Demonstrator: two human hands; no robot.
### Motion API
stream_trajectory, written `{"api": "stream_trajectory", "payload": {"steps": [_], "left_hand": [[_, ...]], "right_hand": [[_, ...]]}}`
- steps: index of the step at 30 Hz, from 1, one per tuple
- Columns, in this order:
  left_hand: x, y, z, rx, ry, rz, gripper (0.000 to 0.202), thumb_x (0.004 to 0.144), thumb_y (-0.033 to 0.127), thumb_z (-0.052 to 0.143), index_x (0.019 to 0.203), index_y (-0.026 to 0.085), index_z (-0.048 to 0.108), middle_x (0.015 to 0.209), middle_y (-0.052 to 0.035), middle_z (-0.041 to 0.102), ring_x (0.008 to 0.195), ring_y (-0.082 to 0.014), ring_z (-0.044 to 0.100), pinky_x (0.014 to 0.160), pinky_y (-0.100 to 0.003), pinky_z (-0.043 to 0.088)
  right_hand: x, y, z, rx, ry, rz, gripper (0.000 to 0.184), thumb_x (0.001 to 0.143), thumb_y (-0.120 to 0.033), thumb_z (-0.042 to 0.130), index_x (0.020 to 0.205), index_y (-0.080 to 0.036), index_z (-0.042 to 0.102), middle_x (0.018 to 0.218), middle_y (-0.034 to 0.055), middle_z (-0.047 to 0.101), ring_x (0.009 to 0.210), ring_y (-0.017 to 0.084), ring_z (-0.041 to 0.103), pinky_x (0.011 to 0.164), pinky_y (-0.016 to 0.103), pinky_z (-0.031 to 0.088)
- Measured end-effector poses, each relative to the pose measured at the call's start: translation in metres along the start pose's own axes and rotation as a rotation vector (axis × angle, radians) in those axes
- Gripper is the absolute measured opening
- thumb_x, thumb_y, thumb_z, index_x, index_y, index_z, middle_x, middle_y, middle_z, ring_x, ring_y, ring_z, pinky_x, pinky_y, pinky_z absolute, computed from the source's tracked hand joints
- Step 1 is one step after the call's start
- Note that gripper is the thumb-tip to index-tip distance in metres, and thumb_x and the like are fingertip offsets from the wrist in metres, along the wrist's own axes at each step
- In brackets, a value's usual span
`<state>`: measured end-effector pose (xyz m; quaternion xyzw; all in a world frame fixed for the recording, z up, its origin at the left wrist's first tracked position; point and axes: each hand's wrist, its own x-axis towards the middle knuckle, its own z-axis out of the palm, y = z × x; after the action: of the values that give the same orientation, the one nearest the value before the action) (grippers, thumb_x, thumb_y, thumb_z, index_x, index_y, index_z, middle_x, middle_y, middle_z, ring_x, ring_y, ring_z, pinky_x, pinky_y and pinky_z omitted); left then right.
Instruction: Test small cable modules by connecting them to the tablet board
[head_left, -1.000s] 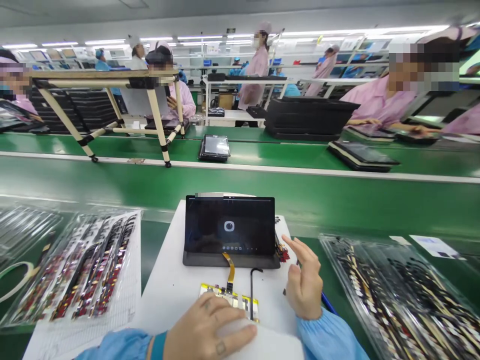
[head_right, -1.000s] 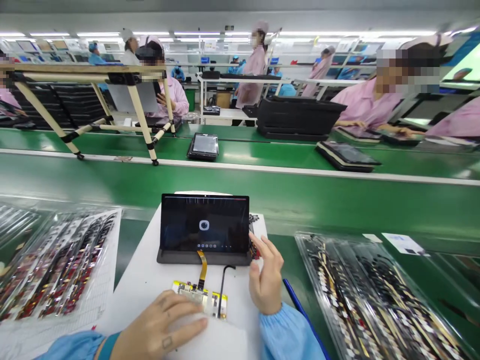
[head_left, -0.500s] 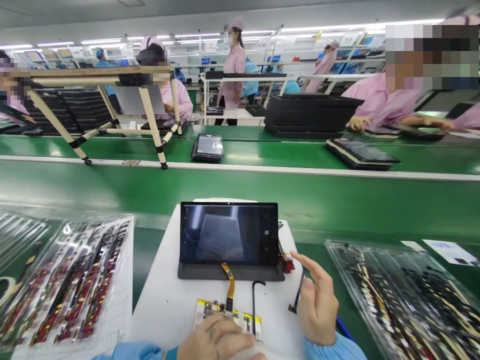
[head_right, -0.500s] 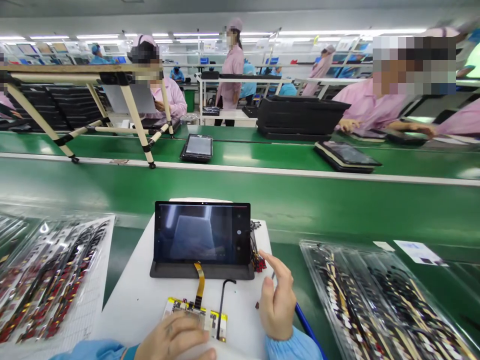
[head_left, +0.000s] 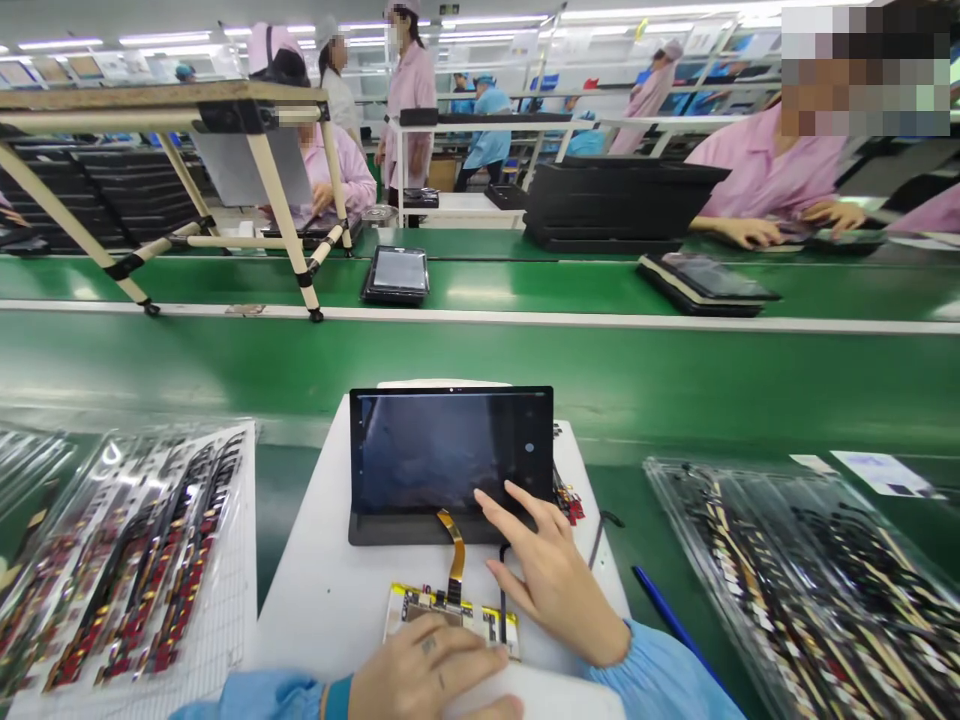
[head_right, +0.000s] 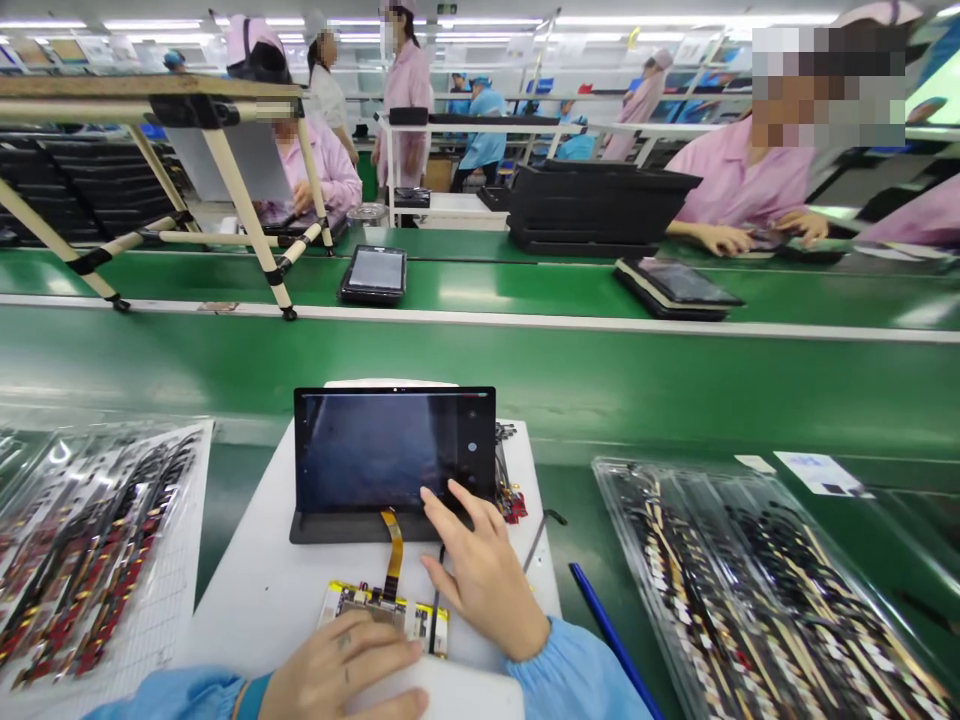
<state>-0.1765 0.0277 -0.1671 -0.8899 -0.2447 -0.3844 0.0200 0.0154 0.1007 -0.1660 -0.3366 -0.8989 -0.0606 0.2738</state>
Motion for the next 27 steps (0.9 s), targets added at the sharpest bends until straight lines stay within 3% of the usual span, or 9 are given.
{"api": "stream_trajectory", "payload": {"steps": [6,12,17,22,27], "left_hand": [[-0.002,0.001,0.002,0.015,-0.007,-0.008,0.012,0.089,0.021,0.053,0.095,0.020,0.063,0.093,-0.0002,0.068,0.081,-0.0114,0.061,0.070,-0.023,0.048],[0.000,0.000,0.004,0.029,0.042,-0.013,0.013,0.089,0.019,0.052,0.094,0.021,0.063,0.091,0.0009,0.068,0.078,-0.0108,0.060,0.069,-0.023,0.048],[-0.001,0.001,0.012,0.030,0.113,-0.052,0.012,0.090,0.022,0.052,0.094,0.023,0.063,0.086,0.0032,0.069,0.073,-0.0089,0.062,0.068,-0.021,0.049],[-0.006,-0.001,0.015,0.029,0.046,-0.118,0.025,0.096,0.031,0.040,0.103,0.019,0.061,0.076,0.0021,0.068,0.069,-0.0074,0.063,0.066,-0.017,0.050],[-0.015,-0.004,0.017,0.003,-0.088,-0.069,0.028,0.096,0.025,0.039,0.110,0.010,0.058,0.079,-0.0010,0.070,0.073,-0.0080,0.063,0.072,-0.016,0.050]], "right_hand": [[0.016,-0.005,-0.001,-0.029,0.002,-0.093,0.030,0.091,-0.023,0.036,0.115,-0.008,0.047,0.118,0.0066,0.056,0.115,0.024,0.040,0.086,0.035,0.036],[0.022,-0.008,-0.010,-0.021,0.065,-0.119,0.033,0.091,-0.019,0.034,0.121,-0.009,0.043,0.112,0.0071,0.059,0.113,0.023,0.042,0.083,0.035,0.037],[0.018,-0.005,-0.019,0.008,0.278,0.054,0.047,0.091,-0.017,0.032,0.138,-0.017,0.025,0.107,0.0052,0.059,0.105,0.019,0.048,0.079,0.033,0.040],[-0.005,0.009,-0.011,0.079,0.453,0.274,0.040,0.092,-0.021,0.035,0.132,-0.019,0.036,0.106,0.0072,0.058,0.105,0.022,0.048,0.081,0.037,0.041],[-0.015,0.014,-0.007,0.095,0.495,0.369,0.034,0.091,-0.024,0.038,0.122,-0.017,0.048,0.099,0.0083,0.060,0.101,0.023,0.050,0.081,0.037,0.040]]}}
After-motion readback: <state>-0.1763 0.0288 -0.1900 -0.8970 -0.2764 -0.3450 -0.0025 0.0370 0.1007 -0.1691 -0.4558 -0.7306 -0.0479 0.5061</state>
